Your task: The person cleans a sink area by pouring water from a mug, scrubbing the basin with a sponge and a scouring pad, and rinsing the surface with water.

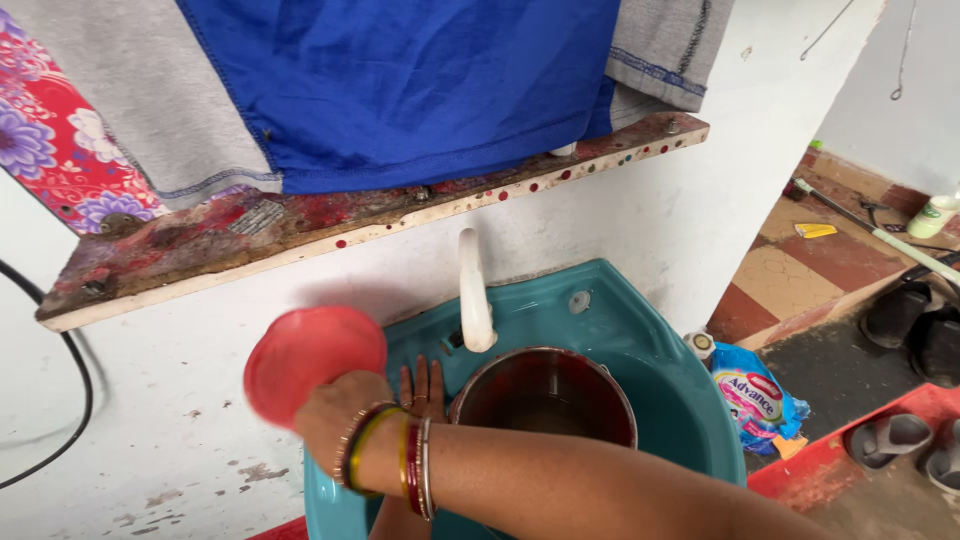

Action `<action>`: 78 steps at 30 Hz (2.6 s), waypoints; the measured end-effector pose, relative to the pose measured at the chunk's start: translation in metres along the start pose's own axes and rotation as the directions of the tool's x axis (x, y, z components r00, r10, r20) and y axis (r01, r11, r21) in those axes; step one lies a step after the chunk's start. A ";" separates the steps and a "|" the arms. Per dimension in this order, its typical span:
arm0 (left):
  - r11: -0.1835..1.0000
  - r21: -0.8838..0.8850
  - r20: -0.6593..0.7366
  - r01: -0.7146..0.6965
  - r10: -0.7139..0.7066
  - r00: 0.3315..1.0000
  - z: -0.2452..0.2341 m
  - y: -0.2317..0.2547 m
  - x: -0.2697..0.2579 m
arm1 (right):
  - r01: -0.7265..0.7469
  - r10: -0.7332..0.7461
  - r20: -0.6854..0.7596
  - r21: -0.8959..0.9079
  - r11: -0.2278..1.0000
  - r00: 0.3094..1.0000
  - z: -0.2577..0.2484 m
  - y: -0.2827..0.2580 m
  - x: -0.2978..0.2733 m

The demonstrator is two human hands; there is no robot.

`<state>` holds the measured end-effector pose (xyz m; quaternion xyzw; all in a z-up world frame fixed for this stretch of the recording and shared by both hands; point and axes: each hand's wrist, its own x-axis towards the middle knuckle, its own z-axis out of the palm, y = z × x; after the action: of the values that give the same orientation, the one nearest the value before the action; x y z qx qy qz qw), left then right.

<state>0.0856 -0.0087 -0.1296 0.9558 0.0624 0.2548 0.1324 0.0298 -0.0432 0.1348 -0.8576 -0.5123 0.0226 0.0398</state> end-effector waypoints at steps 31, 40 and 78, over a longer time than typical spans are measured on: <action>0.955 -0.075 0.337 0.285 -0.245 0.909 0.085 -0.089 0.041 | 0.157 -0.142 0.346 -0.016 0.987 0.928 -0.037 0.128 -0.070; 0.813 -0.046 0.450 0.580 -0.501 0.739 -0.039 0.016 0.069 | 0.390 -0.240 0.550 -0.172 0.905 0.800 -0.017 0.150 -0.122; 0.891 -0.422 0.123 0.169 -0.129 0.984 0.036 0.201 0.133 | -0.346 0.595 0.403 0.914 -0.214 0.696 0.098 0.398 -0.098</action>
<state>0.2290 -0.1847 -0.0396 0.9060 0.0716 0.2074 0.3620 0.3240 -0.3130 0.0002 -0.7011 0.0264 0.2994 0.6466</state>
